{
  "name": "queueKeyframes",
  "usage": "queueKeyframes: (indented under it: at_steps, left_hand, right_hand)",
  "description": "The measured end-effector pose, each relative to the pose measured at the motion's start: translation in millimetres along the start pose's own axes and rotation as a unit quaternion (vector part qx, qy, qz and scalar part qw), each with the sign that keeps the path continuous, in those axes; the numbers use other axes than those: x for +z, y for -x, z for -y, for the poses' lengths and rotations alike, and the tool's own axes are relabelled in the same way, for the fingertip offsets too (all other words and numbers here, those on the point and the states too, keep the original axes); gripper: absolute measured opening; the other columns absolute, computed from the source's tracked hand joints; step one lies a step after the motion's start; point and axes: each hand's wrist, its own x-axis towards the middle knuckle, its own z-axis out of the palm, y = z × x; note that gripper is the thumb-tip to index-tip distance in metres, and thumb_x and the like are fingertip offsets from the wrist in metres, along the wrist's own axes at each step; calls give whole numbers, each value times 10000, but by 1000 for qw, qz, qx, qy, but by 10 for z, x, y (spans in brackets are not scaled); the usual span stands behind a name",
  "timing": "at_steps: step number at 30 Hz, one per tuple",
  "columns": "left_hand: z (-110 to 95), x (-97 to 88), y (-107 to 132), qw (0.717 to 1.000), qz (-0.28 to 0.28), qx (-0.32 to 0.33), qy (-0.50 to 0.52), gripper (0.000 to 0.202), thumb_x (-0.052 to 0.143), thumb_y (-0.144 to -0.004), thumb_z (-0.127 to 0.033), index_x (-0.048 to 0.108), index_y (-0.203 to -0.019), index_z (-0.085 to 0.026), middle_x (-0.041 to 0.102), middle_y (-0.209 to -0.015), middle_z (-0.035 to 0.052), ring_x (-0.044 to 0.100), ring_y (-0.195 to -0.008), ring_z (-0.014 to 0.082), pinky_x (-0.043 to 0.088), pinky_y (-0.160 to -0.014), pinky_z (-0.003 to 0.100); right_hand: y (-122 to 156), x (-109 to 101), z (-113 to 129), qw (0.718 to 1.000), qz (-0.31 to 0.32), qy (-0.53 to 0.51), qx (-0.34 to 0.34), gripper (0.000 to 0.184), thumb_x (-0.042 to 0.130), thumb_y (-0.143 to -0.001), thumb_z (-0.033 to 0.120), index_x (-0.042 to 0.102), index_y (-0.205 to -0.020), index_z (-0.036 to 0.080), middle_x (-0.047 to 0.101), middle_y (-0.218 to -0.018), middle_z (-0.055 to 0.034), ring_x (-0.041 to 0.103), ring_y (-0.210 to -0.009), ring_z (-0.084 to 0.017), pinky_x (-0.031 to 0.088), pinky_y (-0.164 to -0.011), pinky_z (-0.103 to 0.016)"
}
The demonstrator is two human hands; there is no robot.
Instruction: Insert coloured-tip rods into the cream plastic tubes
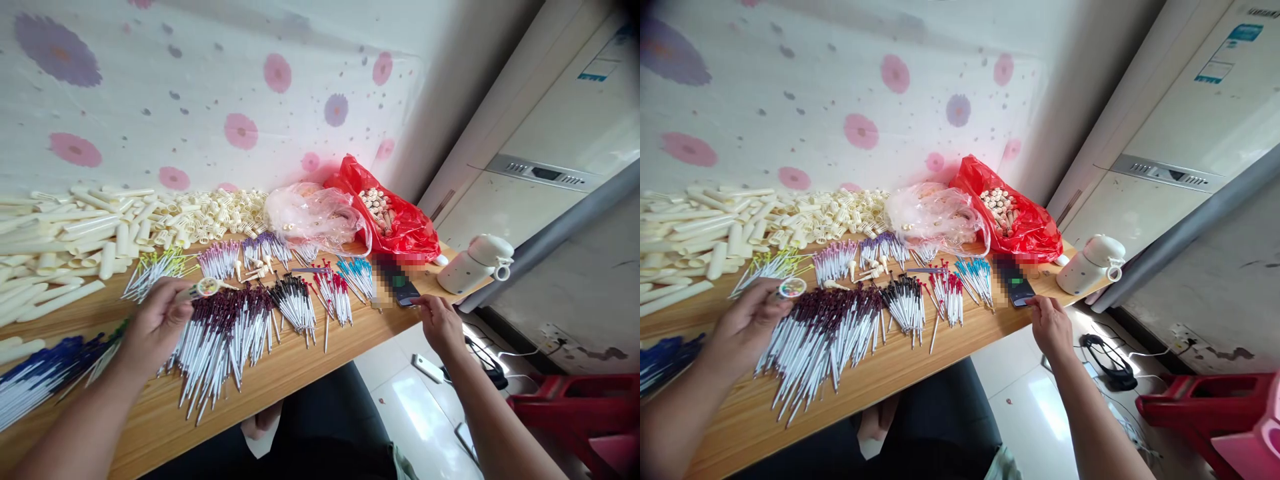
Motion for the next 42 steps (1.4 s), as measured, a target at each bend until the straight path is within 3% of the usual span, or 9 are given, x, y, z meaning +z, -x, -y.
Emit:
queueKeyframes:
  at_steps: [5,7,11,16,20,26,31,35,42]
  left_hand:
    - [-429,105,116,995,46,79,30,423,489,-821,-609,579,-834,-196,568,-807,37,544,-740,182,445,-686,286]
    - [-541,136,210,995,53,78,25,383,434,-879,-552,604,-889,-209,581,-783,28,551,-698,171,445,-658,277]
    - [-618,161,443,995,82,54,7,334,414,-920,-470,599,-1048,-222,631,-911,58,598,-827,192,458,-764,301]
    - [-673,147,596,996,64,58,-6,398,378,-917,-509,628,-993,-210,611,-1019,98,572,-979,225,440,-866,341]
    - [-722,114,649,996,59,62,1,432,369,-915,-521,649,-1007,-206,587,-979,92,565,-945,212,455,-829,316]
    - [-675,-25,884,996,58,-33,51,383,420,-909,-491,604,-1068,-195,597,-857,57,571,-757,175,474,-706,278]
    - [-450,-266,1058,994,4,-101,37,368,505,-851,-517,573,-1003,-188,577,-760,26,556,-690,165,470,-644,266]
    - [-315,-448,1034,990,-82,-109,-17,249,595,-808,-422,585,-890,-187,565,-723,-8,528,-637,138,434,-615,240]
    - [-363,-424,861,984,-96,-137,-53,215,598,-776,-379,611,-724,-171,593,-656,-7,530,-625,145,436,-614,248]
  right_hand:
    - [-1,38,-33,1000,-2,19,20,231,417,-826,267,628,-902,215,662,-889,-65,611,-877,-239,451,-737,-352]
    - [2,74,-66,999,7,31,35,247,410,-830,294,632,-922,232,658,-903,-60,613,-872,-244,448,-707,-354]
    - [6,86,-83,998,15,31,45,265,391,-835,321,624,-938,246,656,-913,-61,615,-883,-259,442,-680,-360]
    - [1,-14,-10,999,27,33,31,235,403,-839,300,619,-912,244,660,-889,-91,614,-886,-271,425,-673,-357]
    - [5,-52,9,999,28,31,32,227,409,-834,294,616,-918,254,663,-904,-95,606,-908,-284,407,-671,-365]
    - [-1,2,-71,996,50,45,63,221,409,-822,311,608,-915,282,667,-931,-86,610,-919,-293,401,-648,-373]
    - [-26,72,-143,996,46,46,66,201,427,-789,306,605,-882,298,666,-893,-84,618,-870,-292,393,-609,-369]
    - [-48,66,-137,994,57,46,82,186,444,-767,295,601,-864,314,668,-891,-90,608,-851,-296,396,-596,-369]
    - [-55,4,-58,990,75,38,113,171,448,-752,297,588,-843,331,662,-903,-84,612,-896,-299,379,-601,-369]
